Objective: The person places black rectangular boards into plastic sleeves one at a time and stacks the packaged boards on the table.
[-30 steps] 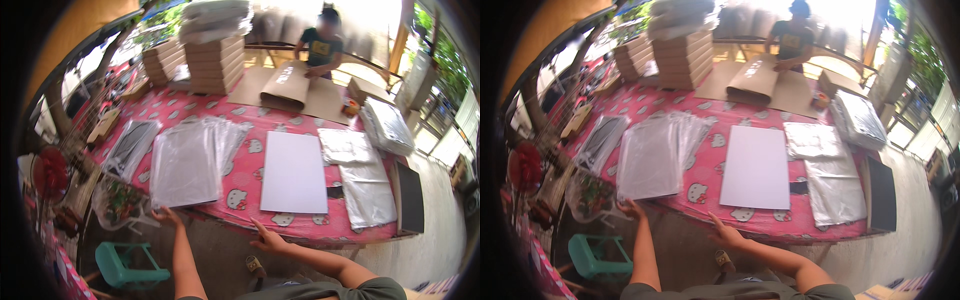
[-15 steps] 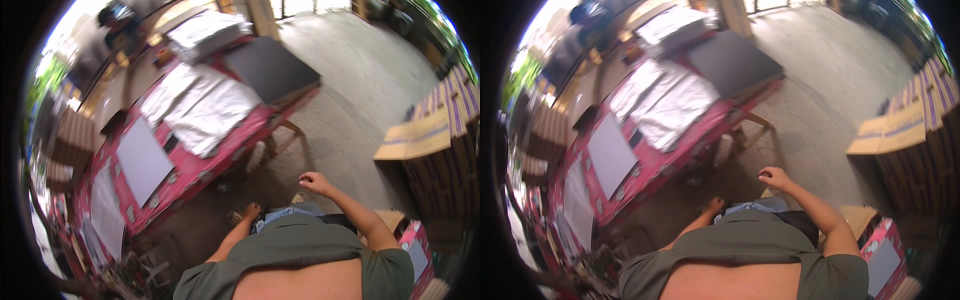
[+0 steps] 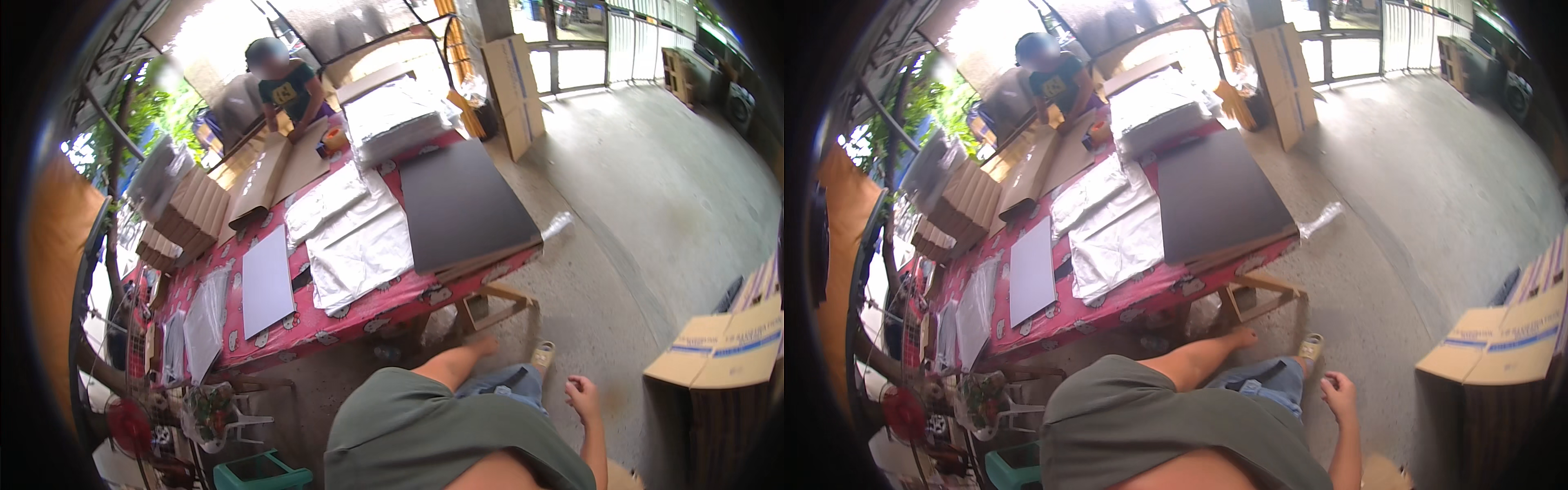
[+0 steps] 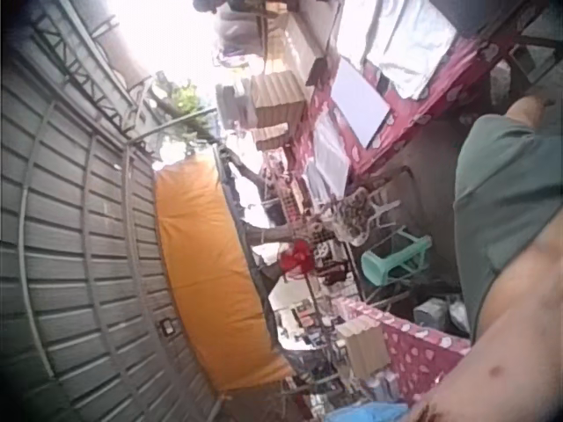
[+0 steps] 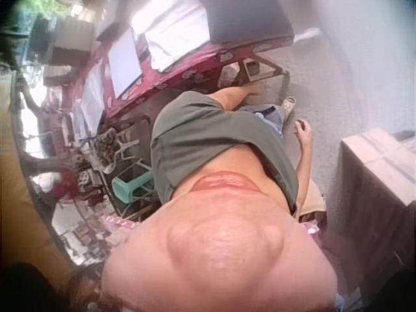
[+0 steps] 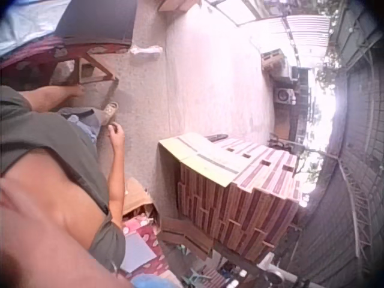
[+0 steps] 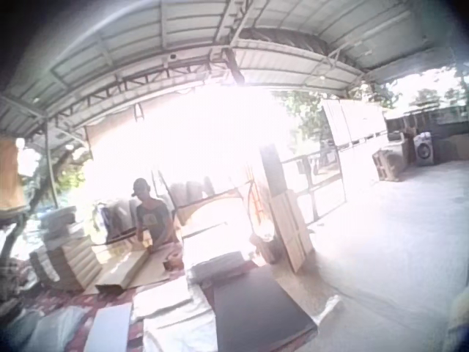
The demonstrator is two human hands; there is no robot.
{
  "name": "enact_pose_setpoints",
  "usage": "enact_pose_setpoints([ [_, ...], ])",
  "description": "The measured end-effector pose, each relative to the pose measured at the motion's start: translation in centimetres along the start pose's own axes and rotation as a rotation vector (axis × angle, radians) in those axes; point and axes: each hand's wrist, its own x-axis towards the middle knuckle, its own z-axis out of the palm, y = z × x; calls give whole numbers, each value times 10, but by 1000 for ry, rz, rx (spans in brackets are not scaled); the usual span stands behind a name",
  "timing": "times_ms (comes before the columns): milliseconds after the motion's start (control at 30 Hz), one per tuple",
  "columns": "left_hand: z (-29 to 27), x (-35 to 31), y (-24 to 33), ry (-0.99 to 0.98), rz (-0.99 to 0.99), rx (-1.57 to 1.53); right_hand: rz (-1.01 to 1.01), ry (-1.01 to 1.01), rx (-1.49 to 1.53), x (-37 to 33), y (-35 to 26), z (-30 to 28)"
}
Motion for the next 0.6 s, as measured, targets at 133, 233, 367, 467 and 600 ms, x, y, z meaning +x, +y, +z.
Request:
enact_pose_setpoints([
  [133,34,52,30,-211,16,68,-27,-104,-217,70,-21,-79],
  [233,-3,121,75,-193,-2,74,62,53,-184,148,-10,-156],
  [367,-29,172,135,-153,-143,-44,229,237,-168,203,36,-263],
  [467,-37,238,163,-32,-129,-205,436,230,-432,213,49,-315],
  [600,-81,303,224,88,-151,-513,663,143,-482,263,88,-366],
])
